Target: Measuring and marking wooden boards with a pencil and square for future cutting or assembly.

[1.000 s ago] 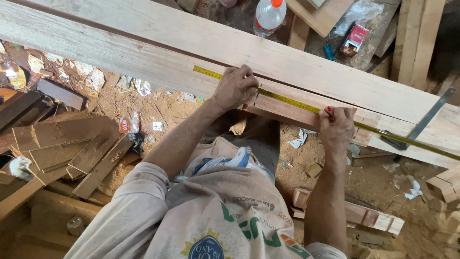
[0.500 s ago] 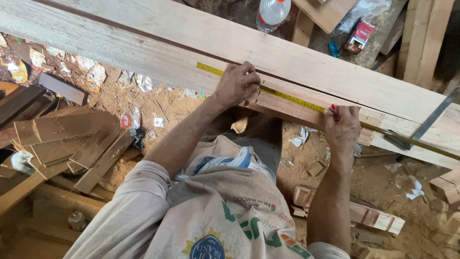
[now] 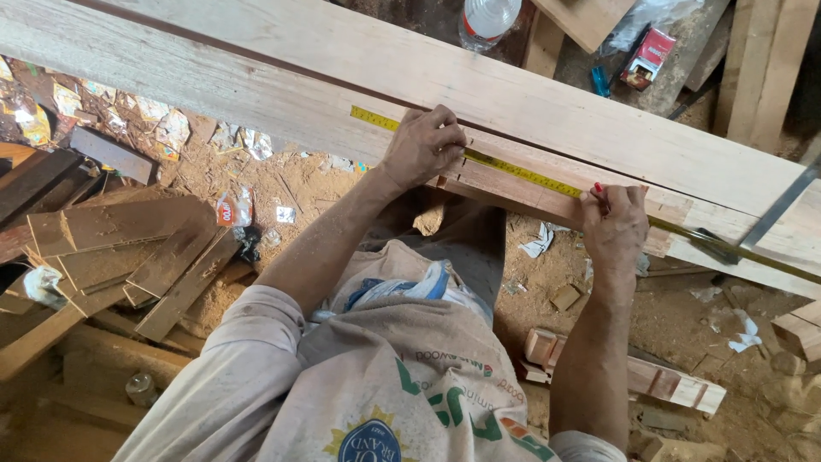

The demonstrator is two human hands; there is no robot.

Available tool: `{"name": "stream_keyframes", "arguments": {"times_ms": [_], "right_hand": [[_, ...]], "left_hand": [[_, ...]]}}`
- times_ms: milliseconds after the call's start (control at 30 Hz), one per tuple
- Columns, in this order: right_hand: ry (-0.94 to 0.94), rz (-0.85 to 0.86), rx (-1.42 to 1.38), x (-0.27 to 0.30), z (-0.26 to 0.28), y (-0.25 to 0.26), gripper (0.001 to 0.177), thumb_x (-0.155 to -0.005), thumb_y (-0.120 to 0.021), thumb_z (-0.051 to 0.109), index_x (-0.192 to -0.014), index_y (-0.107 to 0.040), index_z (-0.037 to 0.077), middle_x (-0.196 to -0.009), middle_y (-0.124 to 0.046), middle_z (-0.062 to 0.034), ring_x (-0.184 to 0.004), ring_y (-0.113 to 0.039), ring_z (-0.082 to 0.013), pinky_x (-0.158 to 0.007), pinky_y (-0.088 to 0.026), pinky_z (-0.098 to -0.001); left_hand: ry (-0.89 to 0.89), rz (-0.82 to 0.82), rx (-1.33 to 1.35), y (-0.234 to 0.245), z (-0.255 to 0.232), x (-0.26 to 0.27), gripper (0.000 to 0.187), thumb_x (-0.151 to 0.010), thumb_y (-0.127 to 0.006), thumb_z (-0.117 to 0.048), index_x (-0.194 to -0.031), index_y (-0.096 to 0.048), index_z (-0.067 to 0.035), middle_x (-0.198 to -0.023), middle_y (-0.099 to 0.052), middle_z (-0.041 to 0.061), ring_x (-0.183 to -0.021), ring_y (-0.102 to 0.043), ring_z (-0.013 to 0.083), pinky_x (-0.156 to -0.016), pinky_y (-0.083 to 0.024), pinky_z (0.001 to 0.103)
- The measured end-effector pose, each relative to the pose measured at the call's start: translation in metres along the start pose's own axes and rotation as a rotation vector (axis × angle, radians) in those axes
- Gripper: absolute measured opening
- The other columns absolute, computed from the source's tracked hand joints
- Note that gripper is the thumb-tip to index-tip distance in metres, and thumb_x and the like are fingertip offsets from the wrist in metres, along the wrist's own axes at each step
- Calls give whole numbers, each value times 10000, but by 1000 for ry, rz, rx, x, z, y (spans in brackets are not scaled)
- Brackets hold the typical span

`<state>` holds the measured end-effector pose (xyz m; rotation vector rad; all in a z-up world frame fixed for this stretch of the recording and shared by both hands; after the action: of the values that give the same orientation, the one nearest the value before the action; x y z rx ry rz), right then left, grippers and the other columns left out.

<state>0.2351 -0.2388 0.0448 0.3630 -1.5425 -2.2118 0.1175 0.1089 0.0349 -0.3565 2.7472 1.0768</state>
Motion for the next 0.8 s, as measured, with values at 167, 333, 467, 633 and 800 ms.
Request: {"name": "stream_keyframes", "arguments": {"times_ms": [167, 333, 467, 633, 800], "right_hand": [[-1, -8, 0, 2, -3, -3, 232, -928, -870, 250, -992, -713, 92, -981, -623, -130, -816, -698, -441, -701, -561, -515], [19, -26, 9, 0, 2, -1, 235, -923, -874, 254, -965, -699, 102, -975, -610, -98, -802, -697, -414, -707, -564, -493], [24, -25, -12, -2, 10, 4, 237, -909, -882, 229, -951, -689, 98, -973, -608, -107, -808, -693, -426, -707, -561, -504], [26, -72, -148, -2, 17, 11, 193, -890, -896, 91, -985, -740, 30, -955, -603, -150, -748, -684, -423, -668, -558, -468], [15, -103, -244, -3, 27, 19, 179, -900, -905, 33, -1018, -771, 46, -978, -593, -122, -756, -682, -336, -694, -563, -411]], "left_hand": [[4, 1, 1, -1, 1, 1, 139, -860, -810, -321, -902, -692, -261, -986, -574, -40, -892, -718, 224, -857, -457, 385], [8, -15, -10, 3, -1, 0, 109, -876, -784, -308, -893, -685, -266, -978, -581, -42, -882, -719, 218, -852, -456, 377], [17, -3, 9, 2, 0, -1, 126, -869, -791, -294, -897, -675, -252, -972, -590, -33, -882, -721, 237, -856, -460, 390], [40, 21, -2, -5, 6, -1, 187, -844, -825, -334, -911, -673, -248, -979, -605, -49, -891, -721, 217, -884, -449, 384], [62, 58, -5, -3, 7, -2, 231, -837, -838, -370, -923, -667, -241, -985, -606, -51, -894, -718, 210, -891, -449, 404]]}}
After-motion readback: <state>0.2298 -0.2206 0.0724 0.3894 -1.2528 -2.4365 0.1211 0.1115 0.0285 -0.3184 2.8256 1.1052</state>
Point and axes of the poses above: each hand's wrist, its own x-axis away from the middle knuckle, its own y-axis out of the back of the hand, z = x × y, the point moved 9 cm from there along -x, towards the middle knuckle
